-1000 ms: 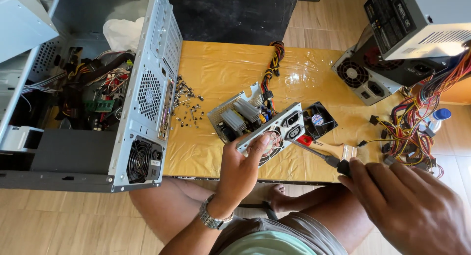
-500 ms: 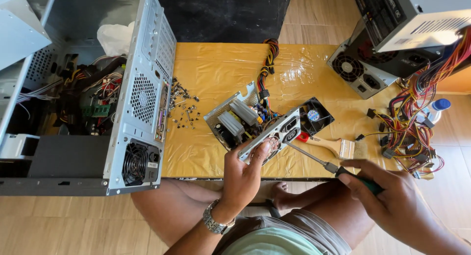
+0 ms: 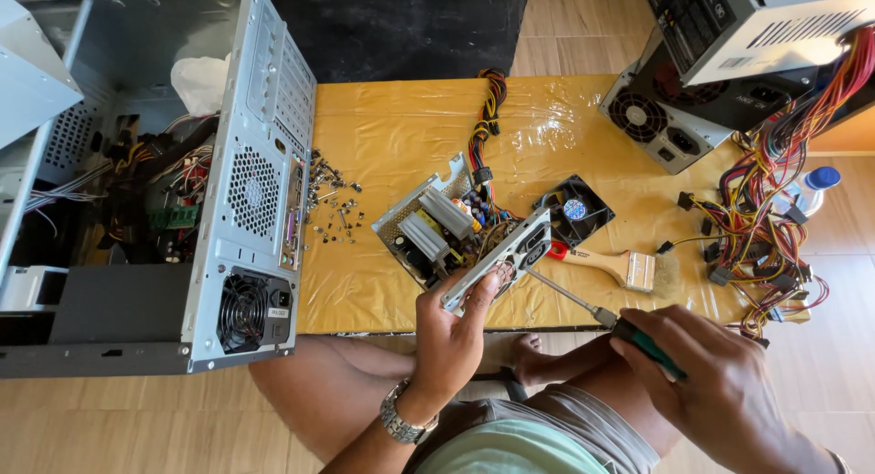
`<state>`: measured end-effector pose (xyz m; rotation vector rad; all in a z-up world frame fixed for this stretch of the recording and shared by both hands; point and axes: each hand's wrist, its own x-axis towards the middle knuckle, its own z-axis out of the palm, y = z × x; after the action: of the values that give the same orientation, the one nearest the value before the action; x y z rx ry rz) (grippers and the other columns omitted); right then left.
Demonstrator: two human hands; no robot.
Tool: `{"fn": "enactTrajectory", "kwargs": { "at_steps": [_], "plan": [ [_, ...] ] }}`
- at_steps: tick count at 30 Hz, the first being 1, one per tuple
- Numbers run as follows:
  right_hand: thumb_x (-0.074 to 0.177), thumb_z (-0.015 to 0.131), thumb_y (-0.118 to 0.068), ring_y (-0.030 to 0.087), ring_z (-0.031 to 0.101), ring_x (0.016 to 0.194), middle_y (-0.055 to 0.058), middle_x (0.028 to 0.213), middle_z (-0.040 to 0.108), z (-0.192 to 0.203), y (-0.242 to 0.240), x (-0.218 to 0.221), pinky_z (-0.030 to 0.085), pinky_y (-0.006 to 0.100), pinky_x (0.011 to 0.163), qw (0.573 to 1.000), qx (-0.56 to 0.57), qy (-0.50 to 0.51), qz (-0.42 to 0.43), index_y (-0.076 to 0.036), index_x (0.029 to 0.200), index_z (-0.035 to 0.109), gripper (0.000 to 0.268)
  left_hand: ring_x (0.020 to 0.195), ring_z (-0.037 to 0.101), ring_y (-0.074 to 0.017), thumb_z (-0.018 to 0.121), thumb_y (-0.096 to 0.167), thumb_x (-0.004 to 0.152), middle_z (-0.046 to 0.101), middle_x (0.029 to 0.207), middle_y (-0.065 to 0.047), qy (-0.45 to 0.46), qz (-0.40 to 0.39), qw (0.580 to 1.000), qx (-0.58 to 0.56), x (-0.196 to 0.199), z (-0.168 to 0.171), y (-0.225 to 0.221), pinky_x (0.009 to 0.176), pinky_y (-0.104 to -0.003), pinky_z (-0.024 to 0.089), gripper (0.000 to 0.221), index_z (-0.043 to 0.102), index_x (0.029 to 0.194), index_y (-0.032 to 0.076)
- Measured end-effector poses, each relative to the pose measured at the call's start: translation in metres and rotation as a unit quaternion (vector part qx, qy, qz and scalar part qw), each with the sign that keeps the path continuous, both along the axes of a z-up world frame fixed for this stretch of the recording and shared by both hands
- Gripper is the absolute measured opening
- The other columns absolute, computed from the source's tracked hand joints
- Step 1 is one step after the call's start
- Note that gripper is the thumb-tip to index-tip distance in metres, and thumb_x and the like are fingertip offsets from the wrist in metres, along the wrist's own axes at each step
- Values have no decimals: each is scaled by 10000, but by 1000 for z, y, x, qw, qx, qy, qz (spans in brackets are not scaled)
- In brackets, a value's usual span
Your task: Disassembling a computer power supply unit using a screwdriver and manual manipulation
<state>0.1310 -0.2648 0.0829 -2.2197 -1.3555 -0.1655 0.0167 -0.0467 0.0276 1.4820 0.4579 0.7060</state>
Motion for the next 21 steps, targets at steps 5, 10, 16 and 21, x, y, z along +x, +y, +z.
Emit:
{"fn": "enactTrajectory", "kwargs": {
  "at_steps": [5, 10, 16, 21],
  "plan": [
    [903, 696, -183, 205, 618, 573, 143, 831, 774, -32, -11, 2, 484, 315, 528, 947, 7, 298, -121, 18, 1054, 783, 266, 972, 773, -178, 620, 241, 998, 810, 1019, -97, -3, -9, 1000, 17, -2, 0, 0, 849, -300, 622, 286, 764, 1069, 4],
    [657, 908, -43, 169, 785, 938, 107, 1025, 857, -40, -15, 1, 611, 268, 895, 835, 19, 504, -219, 13, 1081, 777, 447, 930, 764, -154, 633, 243, 992, 810, 974, -76, 7, 0, 1000, 27, -2, -5, -2, 805, -287, 605, 268, 768, 1036, 17],
    [837, 788, -104, 210, 496, 455, 192, 657, 787, -42, -14, 6, 412, 320, 411, 814, -21, 521, -255, 42, 1098, 852, 306, 942, 770, -182, 604, 249, 1012, 805, 1000, -89, -1, -9, 998, 64, -5, -6, -3, 829, -302, 595, 285, 760, 1062, 16],
    [935, 701, -115, 176, 399, 407, 237, 687, 680, -58, -22, 9, 209, 276, 295, 725, 78, 662, -171, 141, 879, 729, 264, 951, 768, -184, 597, 238, 1018, 803, 1011, -92, -3, -21, 997, 68, -5, -9, -4, 838, -302, 599, 280, 753, 1070, 11]
  ]
}}
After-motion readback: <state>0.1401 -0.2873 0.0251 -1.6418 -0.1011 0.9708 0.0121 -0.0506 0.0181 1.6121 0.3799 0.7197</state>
